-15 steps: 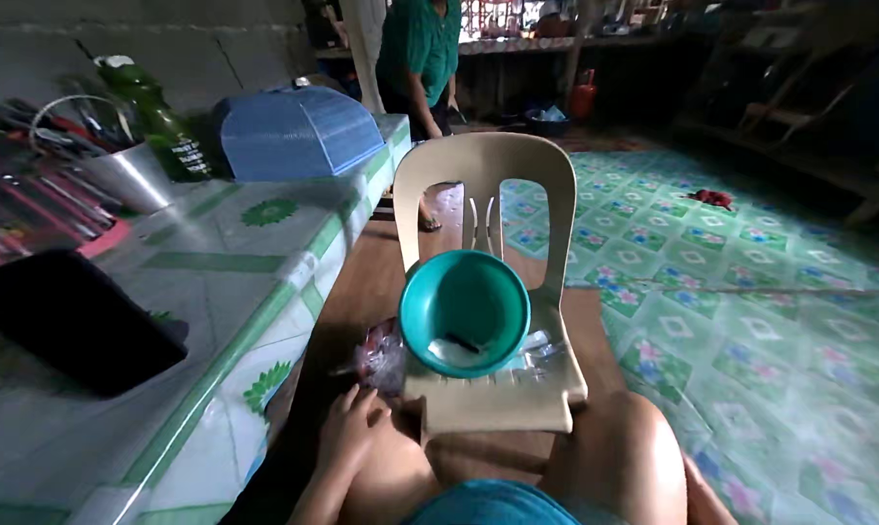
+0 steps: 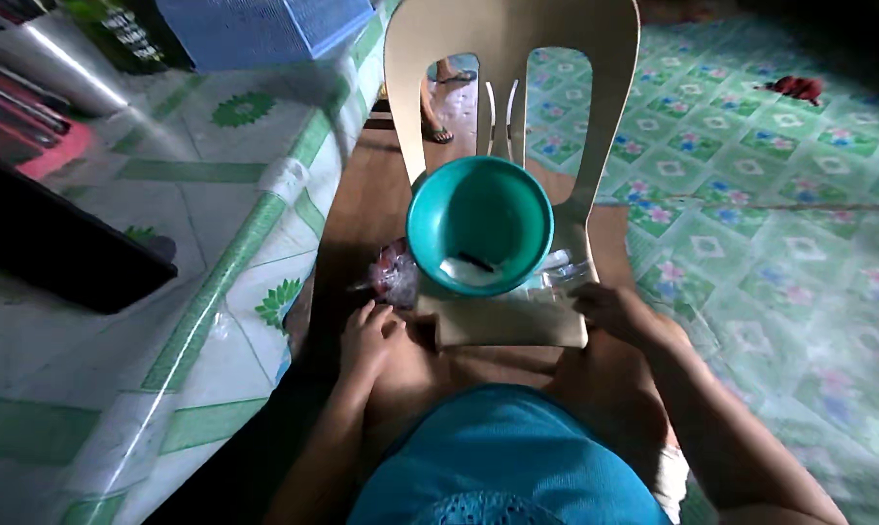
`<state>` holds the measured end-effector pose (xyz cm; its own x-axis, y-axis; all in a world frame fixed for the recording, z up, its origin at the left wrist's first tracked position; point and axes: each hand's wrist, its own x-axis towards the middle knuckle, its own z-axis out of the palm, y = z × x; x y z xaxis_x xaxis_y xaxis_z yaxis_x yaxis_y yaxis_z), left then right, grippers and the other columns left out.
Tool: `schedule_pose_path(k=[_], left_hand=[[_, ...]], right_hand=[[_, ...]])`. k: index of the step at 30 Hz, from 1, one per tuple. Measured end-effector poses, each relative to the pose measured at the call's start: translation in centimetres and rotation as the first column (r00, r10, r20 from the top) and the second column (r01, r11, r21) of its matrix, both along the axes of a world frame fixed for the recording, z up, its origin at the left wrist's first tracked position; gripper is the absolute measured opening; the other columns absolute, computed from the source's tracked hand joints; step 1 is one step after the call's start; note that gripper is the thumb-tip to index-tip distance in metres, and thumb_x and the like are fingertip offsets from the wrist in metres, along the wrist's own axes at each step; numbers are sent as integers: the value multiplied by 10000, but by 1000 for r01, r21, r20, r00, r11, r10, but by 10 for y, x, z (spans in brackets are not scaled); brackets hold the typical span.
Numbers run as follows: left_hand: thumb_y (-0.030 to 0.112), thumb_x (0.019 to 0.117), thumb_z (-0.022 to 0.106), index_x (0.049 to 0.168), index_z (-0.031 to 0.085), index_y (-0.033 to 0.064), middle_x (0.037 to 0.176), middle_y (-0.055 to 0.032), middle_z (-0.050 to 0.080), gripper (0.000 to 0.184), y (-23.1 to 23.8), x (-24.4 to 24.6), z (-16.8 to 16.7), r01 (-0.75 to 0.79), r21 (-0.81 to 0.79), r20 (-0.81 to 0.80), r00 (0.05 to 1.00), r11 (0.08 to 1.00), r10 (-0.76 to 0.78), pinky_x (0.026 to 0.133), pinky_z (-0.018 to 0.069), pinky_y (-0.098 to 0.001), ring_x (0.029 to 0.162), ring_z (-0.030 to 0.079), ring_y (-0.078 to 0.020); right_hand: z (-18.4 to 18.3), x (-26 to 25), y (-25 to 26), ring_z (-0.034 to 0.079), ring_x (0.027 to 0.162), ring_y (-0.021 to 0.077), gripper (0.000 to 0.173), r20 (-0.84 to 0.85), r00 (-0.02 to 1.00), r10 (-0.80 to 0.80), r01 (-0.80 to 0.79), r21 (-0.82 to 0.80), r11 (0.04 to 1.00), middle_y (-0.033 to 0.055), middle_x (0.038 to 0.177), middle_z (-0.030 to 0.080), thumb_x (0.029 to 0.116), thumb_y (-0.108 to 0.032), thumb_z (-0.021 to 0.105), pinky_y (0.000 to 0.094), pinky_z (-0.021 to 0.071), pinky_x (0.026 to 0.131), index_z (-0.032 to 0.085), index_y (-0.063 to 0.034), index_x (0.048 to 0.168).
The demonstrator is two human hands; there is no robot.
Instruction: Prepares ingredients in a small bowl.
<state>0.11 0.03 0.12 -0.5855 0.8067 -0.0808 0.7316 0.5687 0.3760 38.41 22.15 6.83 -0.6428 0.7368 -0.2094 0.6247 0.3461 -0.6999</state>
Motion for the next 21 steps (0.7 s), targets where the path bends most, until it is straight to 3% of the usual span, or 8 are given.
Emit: schedule_pose_path(k=[3, 5, 7, 10, 15, 17, 19, 21], left_hand=[[467, 991, 606, 1408, 632, 180, 1608, -144, 400, 507, -3, -1, 0, -1, 15, 7, 1000, 1000, 1, 1173, 315, -606, 1491, 343, -381], [462, 993, 599, 1404, 635, 183, 1605, -138, 407, 498, -3, -3, -2, -4, 28, 9, 1000, 1000, 4, 1186, 309, -586, 1495, 342, -372], [470, 996, 587, 1397, 640, 185, 1599, -132, 417, 495, -4, -4, -4, -3, 33, 5, 1000, 999, 3, 1190, 307, -579, 1493, 348, -366], [482, 997, 581, 1395, 642, 195, 1597, -123, 423, 494, -2, -4, -3, 0, 30, 12, 1000, 1000, 0, 1188, 309, -574, 1489, 355, -356], [471, 998, 580, 1384, 651, 189, 1581, -133, 442, 484, -2, -5, -3, 7, 49, 15, 1000, 999, -8, 1178, 323, -577, 1478, 369, -363], [475, 999, 573, 1380, 653, 183, 1579, -136, 443, 487, -1, -6, -4, 9, 52, 20, 1000, 999, -10, 1176, 323, -577, 1476, 372, -361], [482, 994, 570, 1374, 658, 187, 1572, -133, 453, 489, -1, -7, -6, 11, 59, 13, 1000, 998, -12, 1169, 333, -580, 1468, 385, -354], [475, 997, 570, 1370, 661, 184, 1562, -137, 464, 482, -1, -7, -5, 12, 67, 14, 1000, 998, -13, 1167, 334, -583, 1463, 393, -355]], right_hand=[[-25, -40, -17, 479, 1408, 336, 446, 201, 928, 315, -344, 128, 930, 146, 1479, 557, 1015, -328, 626, 541, 362, 1175, 634, -79, 1385], [-35, -59, -29, 293, 1534, 344, 661, 340, 878, 338, -404, 145, 903, 132, 1653, 342, 1009, -466, 592, 583, 248, 1221, 460, -94, 1539], [-42, -70, -37, 217, 1569, 326, 789, 441, 843, 307, -412, 164, 896, 124, 1693, 260, 992, -588, 531, 608, 166, 1237, 366, -104, 1593], [-44, -71, -48, 311, 1530, 334, 784, 481, 834, 272, -412, 214, 886, 128, 1640, 371, 996, -632, 472, 638, 184, 1223, 400, -109, 1577], [-60, -52, -67, 514, 1373, 373, 502, 357, 893, 274, -415, 420, 807, 158, 1460, 571, 1024, -367, 537, 624, 338, 1147, 576, -96, 1444], [-61, -51, -68, 554, 1305, 395, 505, 340, 906, 252, -392, 452, 801, 171, 1381, 615, 1023, -400, 526, 616, 373, 1113, 596, -96, 1420], [-60, -54, -68, 547, 1305, 407, 603, 369, 905, 214, -375, 448, 812, 176, 1404, 596, 1016, -477, 508, 616, 385, 1092, 530, -111, 1495], [-64, -57, -68, 566, 1265, 410, 590, 360, 916, 178, -345, 479, 807, 174, 1362, 616, 993, -503, 529, 625, 411, 1044, 579, -138, 1454]])
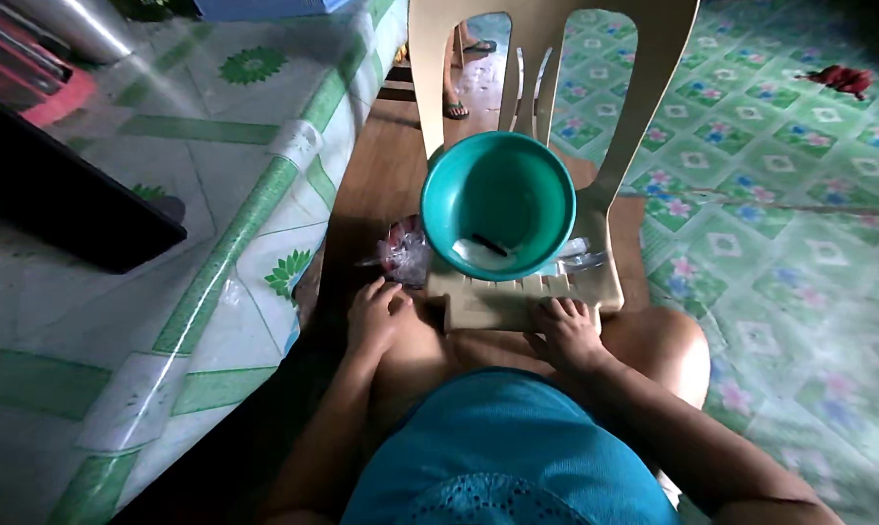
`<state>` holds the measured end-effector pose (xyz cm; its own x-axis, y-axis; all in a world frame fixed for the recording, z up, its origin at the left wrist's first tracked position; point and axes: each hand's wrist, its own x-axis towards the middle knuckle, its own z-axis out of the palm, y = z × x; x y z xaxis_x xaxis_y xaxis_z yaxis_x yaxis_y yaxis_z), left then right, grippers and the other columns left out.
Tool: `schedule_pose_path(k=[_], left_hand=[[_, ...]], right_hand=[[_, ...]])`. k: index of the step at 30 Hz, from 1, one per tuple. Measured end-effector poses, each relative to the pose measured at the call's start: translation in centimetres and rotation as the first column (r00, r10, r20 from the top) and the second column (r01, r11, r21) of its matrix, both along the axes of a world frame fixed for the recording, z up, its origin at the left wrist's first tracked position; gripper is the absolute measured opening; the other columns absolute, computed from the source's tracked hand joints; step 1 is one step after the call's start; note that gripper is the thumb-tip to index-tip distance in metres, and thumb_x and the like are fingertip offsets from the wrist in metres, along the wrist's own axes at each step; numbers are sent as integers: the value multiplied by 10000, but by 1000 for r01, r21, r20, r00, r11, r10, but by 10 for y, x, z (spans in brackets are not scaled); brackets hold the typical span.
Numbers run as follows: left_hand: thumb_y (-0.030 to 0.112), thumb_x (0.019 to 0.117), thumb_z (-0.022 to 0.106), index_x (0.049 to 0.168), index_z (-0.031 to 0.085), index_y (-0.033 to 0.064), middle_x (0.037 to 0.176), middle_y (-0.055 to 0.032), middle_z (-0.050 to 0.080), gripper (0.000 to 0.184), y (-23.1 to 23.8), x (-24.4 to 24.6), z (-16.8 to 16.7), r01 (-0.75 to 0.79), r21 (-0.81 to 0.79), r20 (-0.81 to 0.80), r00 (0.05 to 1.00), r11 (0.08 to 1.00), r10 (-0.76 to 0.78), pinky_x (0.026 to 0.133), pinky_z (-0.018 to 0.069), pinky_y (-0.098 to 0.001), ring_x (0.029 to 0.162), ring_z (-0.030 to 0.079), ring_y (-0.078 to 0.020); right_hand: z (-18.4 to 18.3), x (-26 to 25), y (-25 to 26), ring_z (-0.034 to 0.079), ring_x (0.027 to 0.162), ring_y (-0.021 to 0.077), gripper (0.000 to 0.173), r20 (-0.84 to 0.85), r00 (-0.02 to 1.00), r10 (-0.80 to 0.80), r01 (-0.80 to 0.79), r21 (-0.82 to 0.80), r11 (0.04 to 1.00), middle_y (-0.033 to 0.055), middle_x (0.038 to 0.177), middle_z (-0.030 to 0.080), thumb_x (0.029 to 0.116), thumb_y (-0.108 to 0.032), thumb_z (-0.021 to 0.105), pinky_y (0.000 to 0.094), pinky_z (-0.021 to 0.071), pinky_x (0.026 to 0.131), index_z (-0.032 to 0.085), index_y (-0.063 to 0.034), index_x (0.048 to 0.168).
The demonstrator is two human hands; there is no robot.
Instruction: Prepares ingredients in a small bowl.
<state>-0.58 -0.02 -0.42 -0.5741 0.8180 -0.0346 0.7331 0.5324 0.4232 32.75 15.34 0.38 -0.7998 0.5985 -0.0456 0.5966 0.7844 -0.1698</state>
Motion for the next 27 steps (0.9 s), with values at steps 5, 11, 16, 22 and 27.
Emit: schedule_pose_path(k=[5, 11, 16, 22, 27], left_hand=[[492, 1000, 564, 1377, 657, 200, 1557, -124, 471, 486, 0, -2, 1, -6, -24, 2, 1000, 1000, 6, 1170, 337, -571, 1457, 403, -342], [479, 971, 609, 1328, 693, 185, 1524, -152, 509, 470, 0, 30, 7, 211, 244, -255, 956, 947, -147, 1173, 320, -600, 1428, 438, -383], [451, 984, 621, 1379, 651, 184, 1464, -55, 586, 478, 29, 88, 16, 691, 142, -163, 723, 709, -671, 1179, 349, -541, 1410, 483, -278], [285, 987, 639, 1152, 783, 202, 1108, -11, 747, 234, 38, 101, -3, 675, 206, -357, 726, 709, -587, 995, 516, -495, 1043, 693, -227], [272, 970, 647, 1044, 812, 231, 1026, 19, 759, 185, 37, 98, -18, 681, 329, -462, 720, 654, -518, 951, 540, -431, 973, 703, -190]], right_hand=[[-3, 2, 0, 594, 1217, 405, 491, -53, 998, 26, -25, 23, 999, 175, 1279, 650, 995, -460, 558, 615, 430, 1036, 666, -130, 1343], [-8, 3, 1, 622, 1181, 395, 505, -124, 992, 39, -29, 79, 996, 147, 1303, 664, 1011, -489, 518, 613, 458, 996, 678, -126, 1324], [-8, 3, 1, 615, 1189, 399, 482, -125, 991, 46, -38, 64, 997, 146, 1297, 665, 1008, -463, 531, 617, 458, 996, 683, -118, 1309], [-6, 12, 12, 607, 1247, 344, 472, -94, 995, 29, -25, 47, 999, 104, 1338, 662, 1019, -476, 515, 580, 462, 1031, 687, -157, 1321], [8, 18, 26, 460, 1408, 390, 497, -110, 982, -154, 145, -90, 985, 151, 1519, 521, 992, -429, 574, 624, 337, 1129, 646, -129, 1383]])
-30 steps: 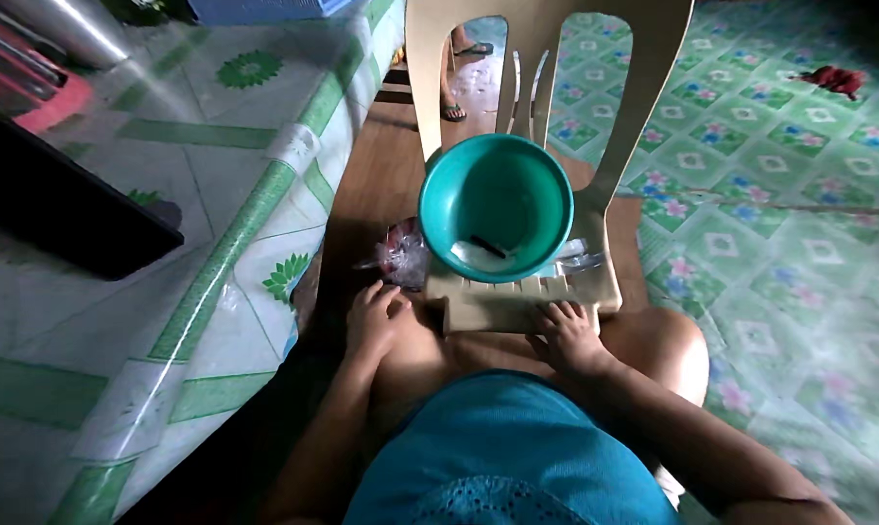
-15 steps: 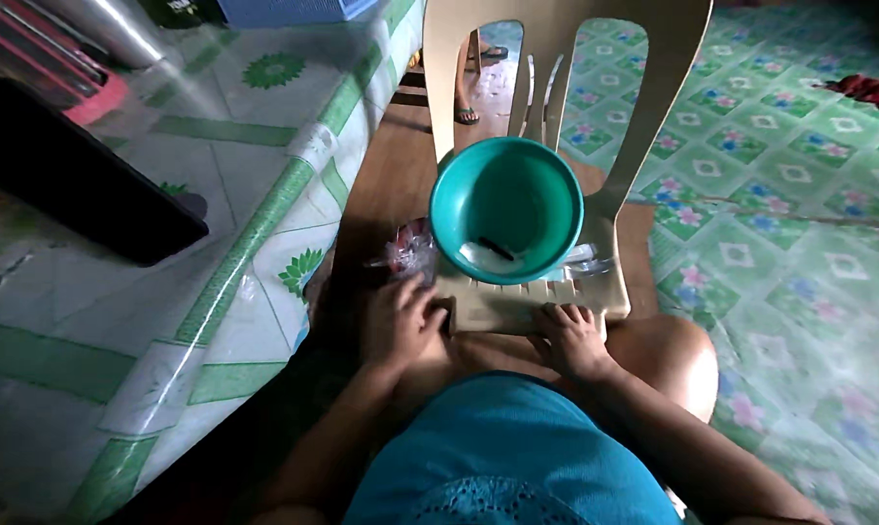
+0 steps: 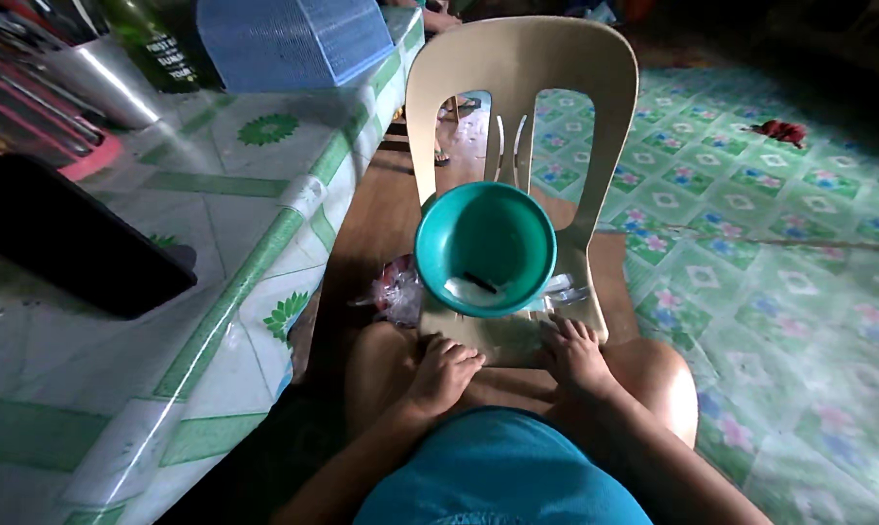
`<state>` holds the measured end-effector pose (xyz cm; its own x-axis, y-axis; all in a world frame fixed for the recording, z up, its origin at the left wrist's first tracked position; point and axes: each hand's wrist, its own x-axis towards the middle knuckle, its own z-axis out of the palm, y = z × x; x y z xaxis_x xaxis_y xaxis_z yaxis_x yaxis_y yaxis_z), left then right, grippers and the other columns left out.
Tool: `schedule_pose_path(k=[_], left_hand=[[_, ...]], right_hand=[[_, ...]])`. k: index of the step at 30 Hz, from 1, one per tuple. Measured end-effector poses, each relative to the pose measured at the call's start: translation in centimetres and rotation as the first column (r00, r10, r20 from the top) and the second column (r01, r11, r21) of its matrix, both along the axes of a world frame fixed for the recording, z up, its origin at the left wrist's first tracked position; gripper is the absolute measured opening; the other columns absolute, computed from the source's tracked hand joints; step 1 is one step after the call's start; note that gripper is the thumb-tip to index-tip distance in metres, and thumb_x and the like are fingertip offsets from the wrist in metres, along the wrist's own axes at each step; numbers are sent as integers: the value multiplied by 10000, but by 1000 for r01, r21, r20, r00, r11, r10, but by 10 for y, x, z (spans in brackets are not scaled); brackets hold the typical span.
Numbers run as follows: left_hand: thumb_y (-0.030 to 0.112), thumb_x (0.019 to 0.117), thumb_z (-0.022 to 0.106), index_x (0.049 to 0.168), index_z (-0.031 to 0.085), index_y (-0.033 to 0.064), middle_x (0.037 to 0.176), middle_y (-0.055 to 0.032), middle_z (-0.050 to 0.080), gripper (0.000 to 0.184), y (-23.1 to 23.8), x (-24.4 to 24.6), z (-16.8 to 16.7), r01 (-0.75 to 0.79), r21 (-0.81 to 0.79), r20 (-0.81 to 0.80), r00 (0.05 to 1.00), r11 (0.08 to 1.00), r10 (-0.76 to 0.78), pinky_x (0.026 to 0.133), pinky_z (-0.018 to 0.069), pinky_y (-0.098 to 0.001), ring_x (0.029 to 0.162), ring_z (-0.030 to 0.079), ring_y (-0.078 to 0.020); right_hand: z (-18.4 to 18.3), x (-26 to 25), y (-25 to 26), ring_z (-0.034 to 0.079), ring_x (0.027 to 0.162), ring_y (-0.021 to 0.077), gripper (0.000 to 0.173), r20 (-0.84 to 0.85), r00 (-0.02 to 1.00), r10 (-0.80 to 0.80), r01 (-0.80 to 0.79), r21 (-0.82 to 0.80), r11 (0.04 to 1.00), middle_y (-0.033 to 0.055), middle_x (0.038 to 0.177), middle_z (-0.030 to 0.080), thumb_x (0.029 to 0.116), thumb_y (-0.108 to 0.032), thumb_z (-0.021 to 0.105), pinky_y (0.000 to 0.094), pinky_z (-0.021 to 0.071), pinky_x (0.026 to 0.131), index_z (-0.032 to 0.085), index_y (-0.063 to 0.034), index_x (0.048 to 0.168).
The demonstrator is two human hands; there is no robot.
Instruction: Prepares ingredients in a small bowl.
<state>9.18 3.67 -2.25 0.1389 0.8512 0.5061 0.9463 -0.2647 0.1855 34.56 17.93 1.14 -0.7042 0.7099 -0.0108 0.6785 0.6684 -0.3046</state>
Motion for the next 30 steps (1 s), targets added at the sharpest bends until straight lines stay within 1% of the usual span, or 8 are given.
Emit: schedule_pose_path(k=[3, 7, 12, 16, 21, 24, 28, 30], left_hand=[[193, 953, 645, 981, 811, 198, 1001, -1, 756, 169, -1, -2, -1, 22, -7, 38, 999, 1000, -21, 956, 547, -440, 1002, 703, -211], [206, 993, 620, 1000, 794, 169, 1059, -15, 761, 178, 4, -4, -2, 37, 16, 103, 994, 999, -38, 970, 557, -425, 1077, 703, -218], [271, 983, 641, 1004, 798, 162, 925, -14, 753, 192, 1, -4, 0, -94, 119, 197, 978, 988, 69, 918, 574, -398, 935, 716, -191], [300, 916, 725, 953, 797, 104, 888, -24, 749, 212, 0, -7, -4, -173, 182, 413, 907, 968, 85, 883, 577, -321, 883, 704, -140], [294, 930, 713, 890, 800, 146, 887, 7, 749, 176, -6, -6, 4, -19, 153, 351, 936, 988, -37, 928, 557, -312, 925, 699, -119], [277, 944, 706, 907, 794, 147, 907, -2, 741, 161, -4, 4, 20, 135, 98, 297, 942, 986, -158, 942, 547, -306, 968, 689, -141], [259, 937, 722, 905, 779, 114, 890, -27, 739, 160, 9, 14, 37, 168, 175, 371, 902, 970, -223, 892, 557, -260, 917, 693, -123], [252, 961, 698, 964, 787, 94, 939, -45, 745, 181, 16, 13, 52, 151, 114, 457, 870, 982, -187, 920, 551, -278, 948, 688, -124]], right_hand=[[-4, -6, -16, 483, 1409, 389, 530, -125, 970, 208, -195, 109, 975, 149, 1511, 542, 973, -449, 610, 639, 375, 1117, 647, -111, 1380], [-14, -22, -35, 479, 1427, 345, 550, -4, 925, 381, -379, 81, 922, 136, 1525, 531, 986, -400, 624, 586, 380, 1143, 574, -111, 1452], [-13, -19, -30, 494, 1423, 309, 500, -27, 921, 389, -386, 62, 920, 119, 1514, 549, 989, -292, 628, 516, 387, 1165, 579, -94, 1446], [-6, -15, -24, 396, 1498, 277, 509, -2, 940, 342, -341, -88, 936, 100, 1589, 468, 1026, -303, 580, 496, 279, 1236, 541, -92, 1488], [-2, -14, -26, 374, 1504, 332, 666, -77, 964, 255, -261, -85, 962, 146, 1587, 457, 968, -360, 668, 559, 277, 1224, 472, -71, 1535], [-4, -25, -36, 466, 1438, 354, 648, -351, 875, 334, -346, 30, 938, 160, 1497, 554, 911, -324, 747, 584, 360, 1176, 547, -47, 1462], [9, -43, -39, 686, 1100, 323, 180, -506, 792, 341, -400, -10, 916, 150, 1048, 749, 959, -144, 665, 561, 458, 1047, 753, -6, 1034], [16, -48, -35, 690, 1041, 296, 160, -605, 750, 268, -403, -97, 910, 160, 998, 738, 976, -99, 634, 510, 479, 1022, 738, 21, 1001]])
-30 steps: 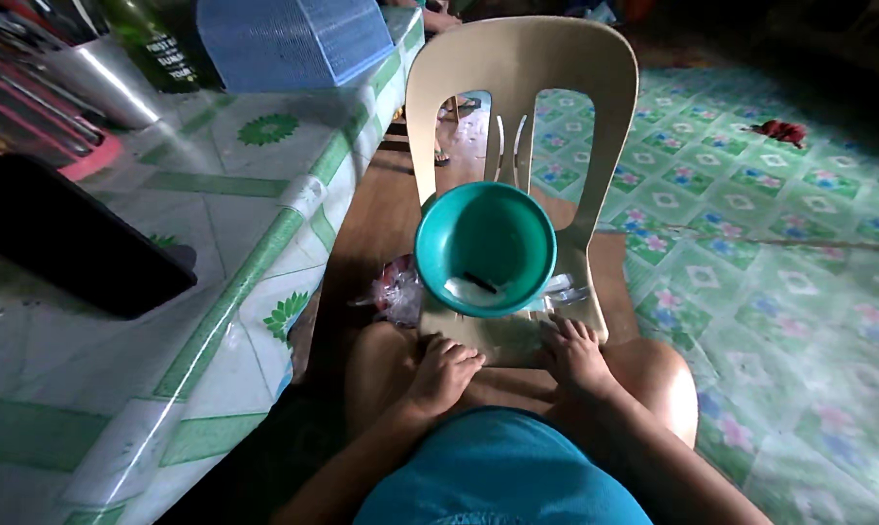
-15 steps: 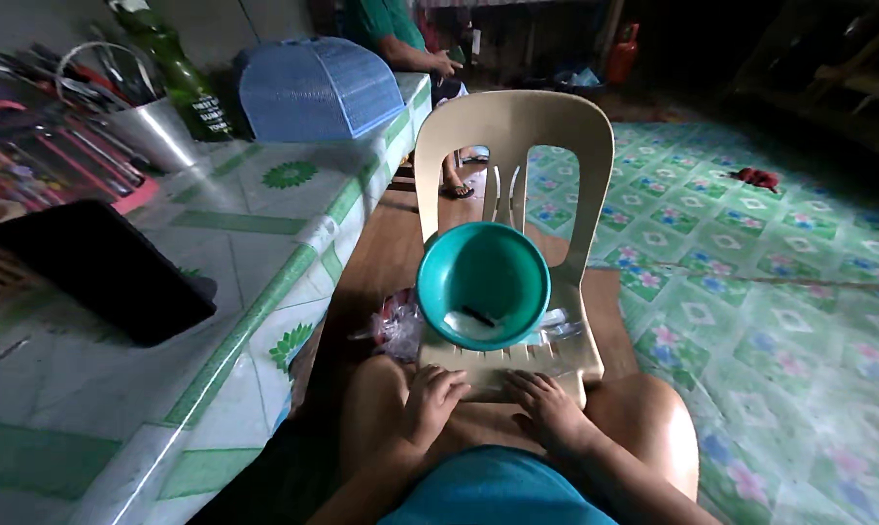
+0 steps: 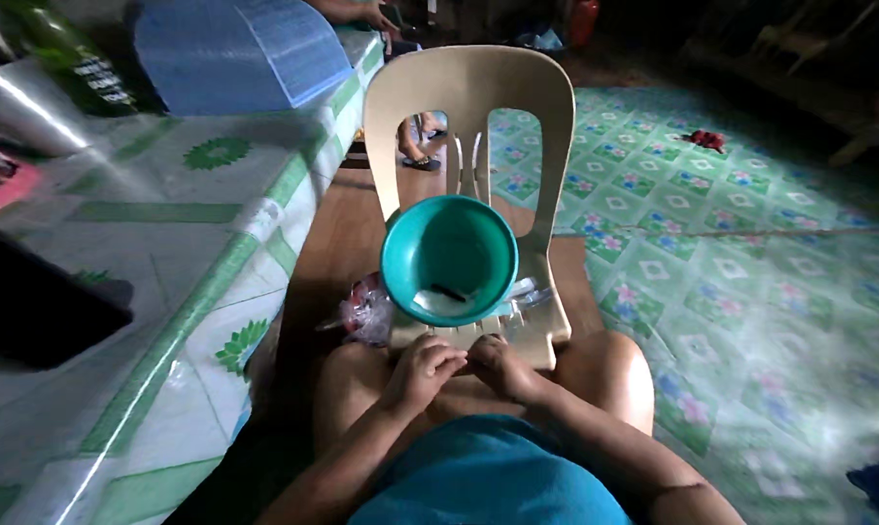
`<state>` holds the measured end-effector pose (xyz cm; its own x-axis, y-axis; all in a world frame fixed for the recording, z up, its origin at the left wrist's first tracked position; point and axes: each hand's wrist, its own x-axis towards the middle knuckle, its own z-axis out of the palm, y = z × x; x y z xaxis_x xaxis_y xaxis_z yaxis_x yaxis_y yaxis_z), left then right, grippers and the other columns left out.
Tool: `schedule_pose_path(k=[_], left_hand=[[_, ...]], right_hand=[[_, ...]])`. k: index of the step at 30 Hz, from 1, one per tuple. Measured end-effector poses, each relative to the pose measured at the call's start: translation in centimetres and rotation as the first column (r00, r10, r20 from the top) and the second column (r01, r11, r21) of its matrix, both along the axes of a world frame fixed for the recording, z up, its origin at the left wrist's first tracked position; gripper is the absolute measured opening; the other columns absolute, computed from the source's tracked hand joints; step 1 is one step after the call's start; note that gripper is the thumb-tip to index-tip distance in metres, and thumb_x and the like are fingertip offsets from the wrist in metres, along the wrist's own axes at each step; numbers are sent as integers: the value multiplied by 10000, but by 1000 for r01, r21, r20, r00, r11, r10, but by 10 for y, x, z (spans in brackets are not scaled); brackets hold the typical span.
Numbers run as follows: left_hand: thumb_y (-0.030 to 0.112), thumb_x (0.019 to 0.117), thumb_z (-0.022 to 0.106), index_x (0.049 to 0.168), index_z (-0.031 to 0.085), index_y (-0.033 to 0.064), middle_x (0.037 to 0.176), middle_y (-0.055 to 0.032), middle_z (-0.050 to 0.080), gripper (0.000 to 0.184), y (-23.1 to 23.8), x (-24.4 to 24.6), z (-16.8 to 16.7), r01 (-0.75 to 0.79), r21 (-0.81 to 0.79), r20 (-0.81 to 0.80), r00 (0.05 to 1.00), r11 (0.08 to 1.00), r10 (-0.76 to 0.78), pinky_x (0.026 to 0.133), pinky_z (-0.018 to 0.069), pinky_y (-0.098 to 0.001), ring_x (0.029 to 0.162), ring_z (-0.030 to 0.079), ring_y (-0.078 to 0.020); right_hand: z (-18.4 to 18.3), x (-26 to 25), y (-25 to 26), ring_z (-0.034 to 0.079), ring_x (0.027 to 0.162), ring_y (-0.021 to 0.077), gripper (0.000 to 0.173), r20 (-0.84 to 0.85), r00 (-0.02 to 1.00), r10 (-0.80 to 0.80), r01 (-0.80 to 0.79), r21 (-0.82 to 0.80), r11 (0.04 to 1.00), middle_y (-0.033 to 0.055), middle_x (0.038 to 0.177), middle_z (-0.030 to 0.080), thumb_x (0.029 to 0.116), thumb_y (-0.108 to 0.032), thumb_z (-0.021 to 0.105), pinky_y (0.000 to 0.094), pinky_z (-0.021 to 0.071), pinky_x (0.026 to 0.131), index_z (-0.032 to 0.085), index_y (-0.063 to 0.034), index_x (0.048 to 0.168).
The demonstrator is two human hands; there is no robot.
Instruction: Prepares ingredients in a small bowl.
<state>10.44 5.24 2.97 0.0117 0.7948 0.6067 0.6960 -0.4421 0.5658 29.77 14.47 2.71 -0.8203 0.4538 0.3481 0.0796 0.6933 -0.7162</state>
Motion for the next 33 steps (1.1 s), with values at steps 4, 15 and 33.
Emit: schedule_pose_path(k=[4, 15, 33], left_hand=[[250, 992, 664, 999, 783, 39, 967, -62, 727, 242, 13, -4, 26, -16, -155, 152, 988, 988, 40, 902, 551, -252, 949, 673, -81], [323, 989, 659, 946, 793, 61, 893, -51, 712, 297, 42, -12, 58, 0, -158, 44, 999, 987, 7, 861, 533, -248, 897, 655, -88], [255, 1026, 632, 1164, 720, 28, 1021, -27, 741, 280, 56, 10, 68, 277, -654, 590, 769, 704, 246, 909, 560, -279, 967, 692, -91]], right_hand=[[13, -11, 9, 682, 1032, 218, 233, -39, 999, -28, 20, -198, 980, 153, 1032, 732, 1024, -137, 596, 403, 510, 1007, 736, 43, 1068], [11, -26, 21, 684, 1029, 219, 254, -38, 995, 91, -97, -198, 975, 167, 1038, 728, 1032, -154, 586, 383, 526, 975, 742, 43, 1072], [-8, -11, 36, 698, 875, 73, 215, -152, 979, 138, -205, -773, 600, -36, 915, 741, 1018, -112, 503, 312, 583, 848, 700, -65, 946]])
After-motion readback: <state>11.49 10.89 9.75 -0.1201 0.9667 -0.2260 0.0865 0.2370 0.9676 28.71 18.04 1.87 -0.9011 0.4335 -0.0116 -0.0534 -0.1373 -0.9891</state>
